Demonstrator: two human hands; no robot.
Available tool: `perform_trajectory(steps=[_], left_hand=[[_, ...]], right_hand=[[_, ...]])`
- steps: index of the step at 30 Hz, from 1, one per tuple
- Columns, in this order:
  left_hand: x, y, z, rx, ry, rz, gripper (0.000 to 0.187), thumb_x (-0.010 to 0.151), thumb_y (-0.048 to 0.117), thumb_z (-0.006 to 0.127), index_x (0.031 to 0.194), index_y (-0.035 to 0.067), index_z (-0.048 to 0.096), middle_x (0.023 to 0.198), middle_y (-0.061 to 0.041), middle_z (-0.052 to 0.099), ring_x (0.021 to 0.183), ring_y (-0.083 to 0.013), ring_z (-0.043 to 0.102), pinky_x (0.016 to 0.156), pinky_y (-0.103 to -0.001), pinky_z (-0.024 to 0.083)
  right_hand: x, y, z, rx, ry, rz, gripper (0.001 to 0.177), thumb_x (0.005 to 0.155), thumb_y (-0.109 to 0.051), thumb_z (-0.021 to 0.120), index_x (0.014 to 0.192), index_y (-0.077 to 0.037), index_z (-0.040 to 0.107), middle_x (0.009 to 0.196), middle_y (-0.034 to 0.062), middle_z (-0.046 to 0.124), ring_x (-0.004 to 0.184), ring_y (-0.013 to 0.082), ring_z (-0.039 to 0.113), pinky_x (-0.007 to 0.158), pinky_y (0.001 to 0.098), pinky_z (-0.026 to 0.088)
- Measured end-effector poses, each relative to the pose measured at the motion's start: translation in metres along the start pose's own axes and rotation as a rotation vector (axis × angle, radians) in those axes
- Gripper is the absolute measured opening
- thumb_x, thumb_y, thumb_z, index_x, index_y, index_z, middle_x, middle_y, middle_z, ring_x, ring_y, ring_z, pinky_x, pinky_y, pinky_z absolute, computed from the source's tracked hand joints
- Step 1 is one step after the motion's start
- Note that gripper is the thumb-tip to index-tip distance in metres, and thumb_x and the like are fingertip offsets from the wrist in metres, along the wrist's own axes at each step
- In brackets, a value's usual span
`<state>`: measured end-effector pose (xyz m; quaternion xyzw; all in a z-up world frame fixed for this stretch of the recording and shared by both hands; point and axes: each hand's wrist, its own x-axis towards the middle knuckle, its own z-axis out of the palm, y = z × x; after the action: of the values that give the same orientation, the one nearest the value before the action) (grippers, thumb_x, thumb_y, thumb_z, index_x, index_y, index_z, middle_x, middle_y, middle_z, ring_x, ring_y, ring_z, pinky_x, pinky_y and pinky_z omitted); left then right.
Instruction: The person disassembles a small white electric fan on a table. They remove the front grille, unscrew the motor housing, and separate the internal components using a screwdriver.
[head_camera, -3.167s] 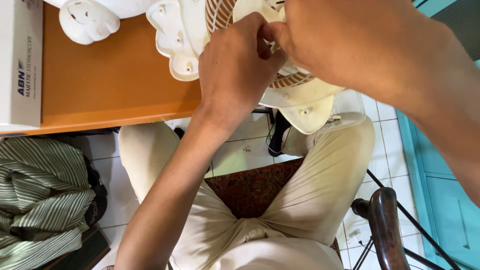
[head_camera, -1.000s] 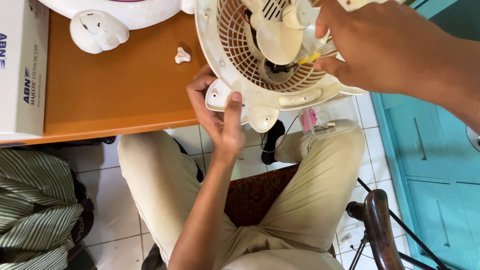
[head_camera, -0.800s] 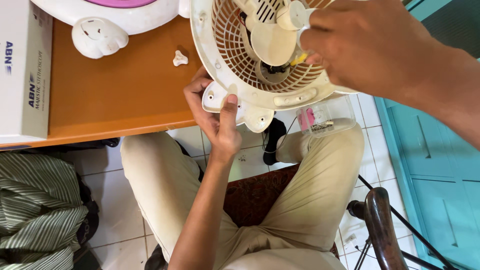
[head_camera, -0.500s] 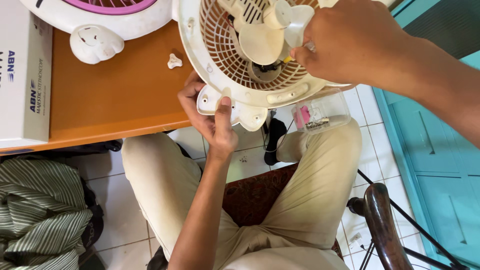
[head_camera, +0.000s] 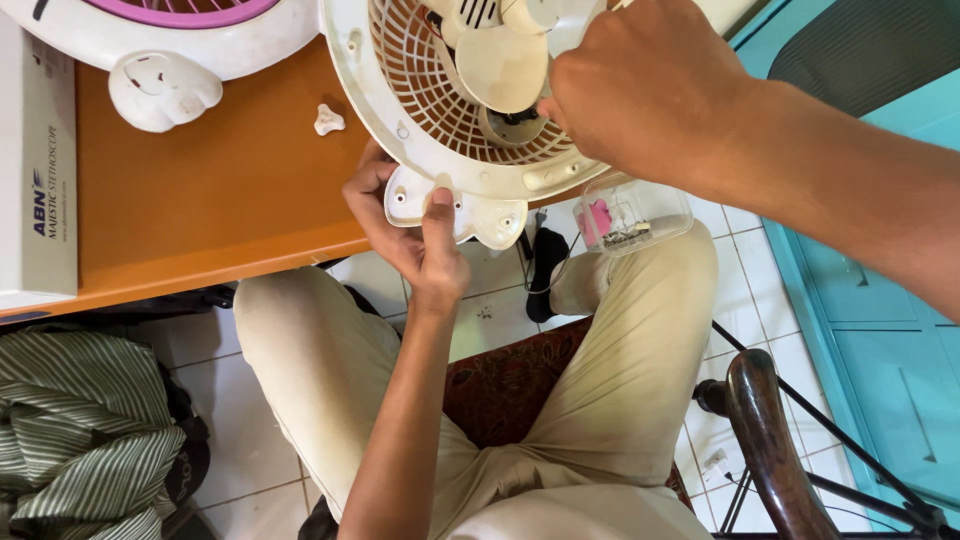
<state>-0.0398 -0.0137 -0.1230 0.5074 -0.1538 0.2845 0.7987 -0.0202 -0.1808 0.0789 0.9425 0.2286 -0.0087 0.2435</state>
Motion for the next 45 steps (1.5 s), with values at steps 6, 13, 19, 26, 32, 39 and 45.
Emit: perform_trajectory(steps=[6, 13, 19, 26, 32, 39, 45], left_hand=[[-0.003, -0.001, -0.003, 0.024, -0.001, -0.002, 0.039, 0.101, 0.013, 0.064, 0.128, 0.001, 0.039, 0.146, -0.025, 0.044, 0.128, -0.0228, 0.049, 0.113, -0.037, 0.037], [-0.003, 0.000, -0.005, 0.060, -0.003, 0.000, 0.041, 0.100, 0.015, 0.064, 0.129, 0.001, 0.039, 0.146, -0.025, 0.044, 0.127, -0.0224, 0.049, 0.112, -0.037, 0.037], [-0.002, -0.002, -0.006, 0.040, -0.009, -0.002, 0.042, 0.101, 0.014, 0.065, 0.130, 0.000, 0.039, 0.147, -0.024, 0.043, 0.131, -0.0234, 0.047, 0.115, -0.036, 0.035], [0.001, 0.002, -0.002, 0.034, 0.032, -0.018, 0.041, 0.098, 0.014, 0.065, 0.128, 0.000, 0.041, 0.144, -0.025, 0.047, 0.127, -0.0242, 0.051, 0.112, -0.037, 0.039], [-0.002, 0.001, -0.006, 0.058, 0.013, -0.011, 0.038, 0.101, 0.014, 0.065, 0.125, -0.001, 0.041, 0.146, -0.024, 0.046, 0.124, -0.0217, 0.049, 0.113, -0.035, 0.038], [0.000, 0.004, -0.004, 0.053, 0.009, -0.038, 0.037, 0.100, 0.012, 0.065, 0.125, 0.000, 0.041, 0.148, -0.023, 0.045, 0.125, -0.0218, 0.049, 0.113, -0.036, 0.037], [0.002, 0.003, -0.005, 0.024, -0.005, -0.031, 0.033, 0.100, 0.010, 0.063, 0.123, 0.001, 0.040, 0.148, -0.023, 0.045, 0.124, -0.0209, 0.049, 0.113, -0.036, 0.038]], right_hand=[[-0.002, 0.012, 0.008, -0.028, 0.046, -0.095, 0.021, 0.082, -0.023, 0.074, 0.074, -0.004, 0.075, 0.076, 0.0159, 0.072, 0.071, 0.0322, 0.072, 0.068, 0.0446, 0.057], [0.004, 0.014, 0.007, 0.345, -0.198, 0.253, 0.034, 0.093, -0.032, 0.073, 0.088, 0.002, 0.075, 0.071, 0.0223, 0.069, 0.067, 0.0377, 0.070, 0.066, 0.0476, 0.057], [-0.006, 0.014, 0.001, 0.182, 0.234, -0.078, 0.025, 0.088, -0.028, 0.075, 0.096, -0.004, 0.077, 0.080, 0.0107, 0.072, 0.076, 0.0291, 0.071, 0.069, 0.0426, 0.056], [0.017, 0.006, -0.017, 0.232, -0.217, 0.221, 0.040, 0.105, -0.041, 0.065, 0.092, -0.007, 0.080, 0.069, 0.0137, 0.071, 0.059, 0.0300, 0.068, 0.061, 0.0408, 0.054], [0.018, 0.005, -0.018, 0.435, -0.223, 0.243, 0.033, 0.092, -0.028, 0.074, 0.116, -0.006, 0.066, 0.076, 0.0118, 0.067, 0.061, 0.0254, 0.067, 0.052, 0.0417, 0.057], [0.040, 0.020, 0.025, 0.395, -0.211, 0.268, 0.034, 0.104, -0.034, 0.067, 0.104, -0.001, 0.074, 0.074, 0.0153, 0.071, 0.059, 0.0322, 0.069, 0.056, 0.0455, 0.054], [0.021, 0.030, 0.039, 0.416, -0.118, 0.255, 0.035, 0.093, -0.031, 0.075, 0.113, -0.003, 0.067, 0.078, 0.0129, 0.067, 0.060, 0.0287, 0.066, 0.052, 0.0424, 0.053]])
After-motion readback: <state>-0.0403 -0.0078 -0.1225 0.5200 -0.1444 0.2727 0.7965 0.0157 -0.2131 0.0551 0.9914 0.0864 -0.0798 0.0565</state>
